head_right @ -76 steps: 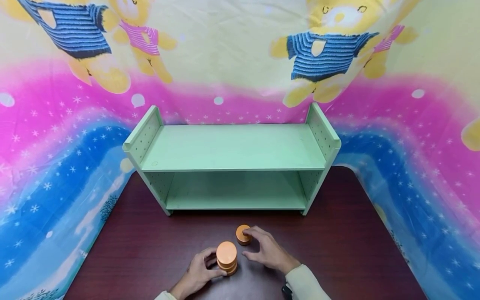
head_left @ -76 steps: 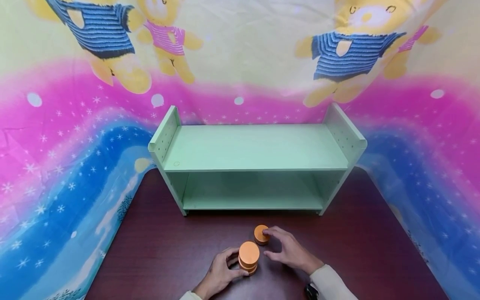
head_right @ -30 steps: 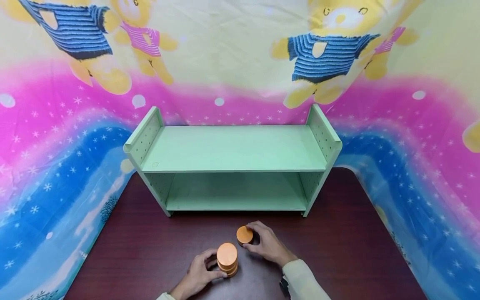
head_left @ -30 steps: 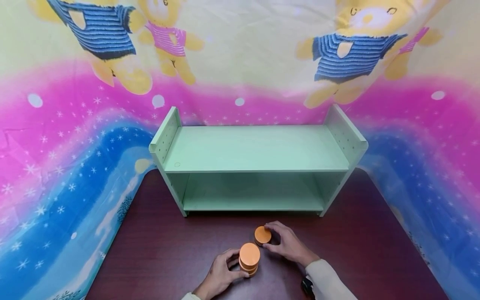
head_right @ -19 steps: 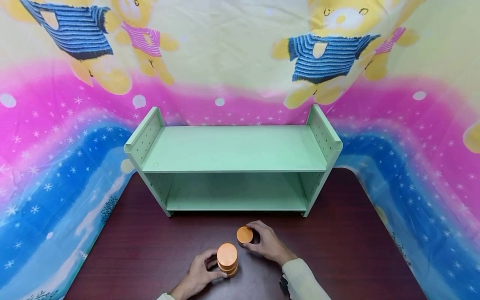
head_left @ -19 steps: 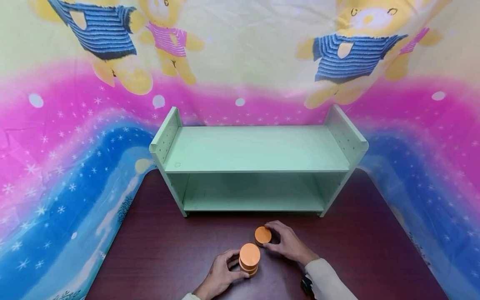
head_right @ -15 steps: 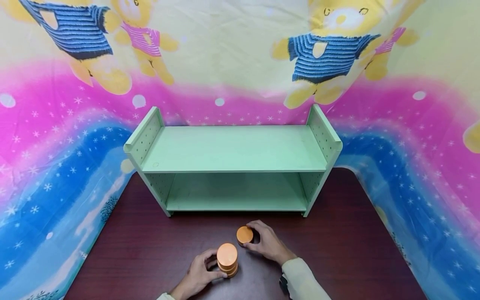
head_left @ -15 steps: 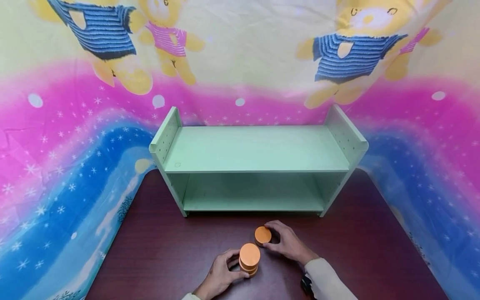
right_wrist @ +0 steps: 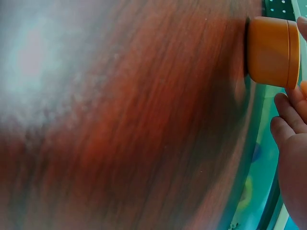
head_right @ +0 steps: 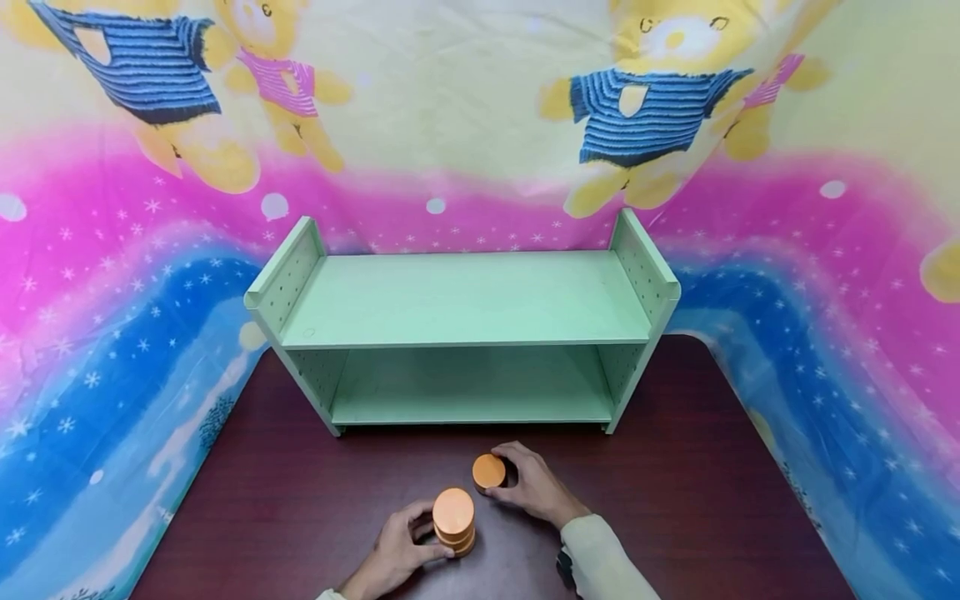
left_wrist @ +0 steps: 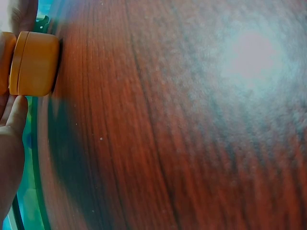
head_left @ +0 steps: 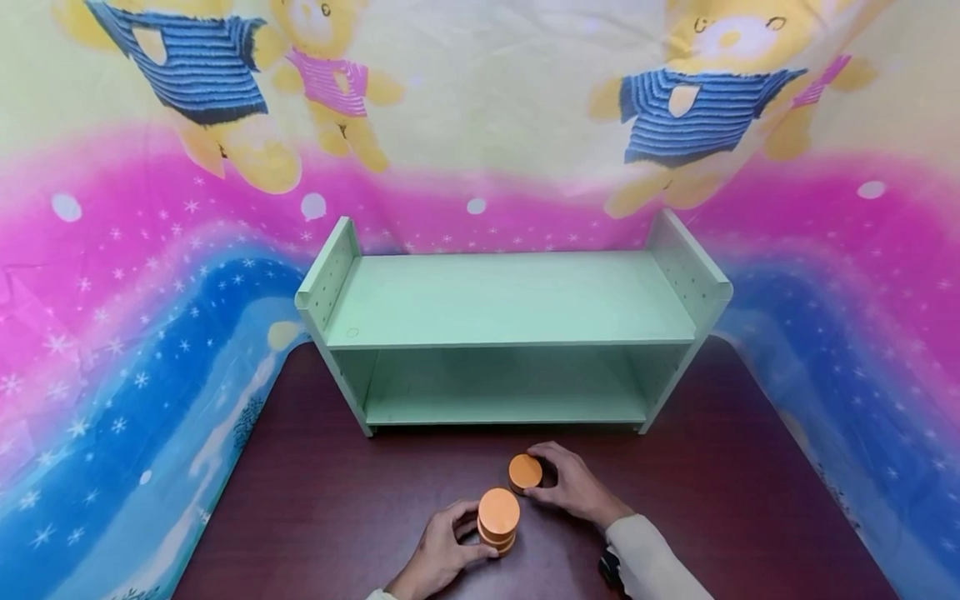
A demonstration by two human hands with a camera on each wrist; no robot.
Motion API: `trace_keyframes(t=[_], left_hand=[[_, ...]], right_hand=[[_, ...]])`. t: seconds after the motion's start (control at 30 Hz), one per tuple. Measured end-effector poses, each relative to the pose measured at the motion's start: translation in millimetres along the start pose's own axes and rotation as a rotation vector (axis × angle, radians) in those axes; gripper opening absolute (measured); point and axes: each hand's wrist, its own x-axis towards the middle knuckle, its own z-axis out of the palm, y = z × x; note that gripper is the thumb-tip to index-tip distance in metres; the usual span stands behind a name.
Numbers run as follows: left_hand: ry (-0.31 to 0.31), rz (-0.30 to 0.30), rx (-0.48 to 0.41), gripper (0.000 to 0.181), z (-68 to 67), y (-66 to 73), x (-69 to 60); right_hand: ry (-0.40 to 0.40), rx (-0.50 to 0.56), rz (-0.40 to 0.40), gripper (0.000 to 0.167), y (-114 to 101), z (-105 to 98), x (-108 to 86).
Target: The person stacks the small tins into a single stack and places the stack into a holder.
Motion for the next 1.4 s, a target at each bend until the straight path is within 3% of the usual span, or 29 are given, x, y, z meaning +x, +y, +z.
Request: trace_keyframes(t=[1.03, 1.4], left_hand=[[-0.002, -0.047, -0.014, 0.064, -0.1, 2.2, -0.7], [0.002, -0.042, -0.01, 0.065, 0.0, 0.3, 0.0]], right_hand=[[-0.048, 0.002, 0.034, 0.06, -0.3, 1.5, 1.9], [-0.01, 0.002, 0.011, 0.058, 0.4, 1.2, -0.9]])
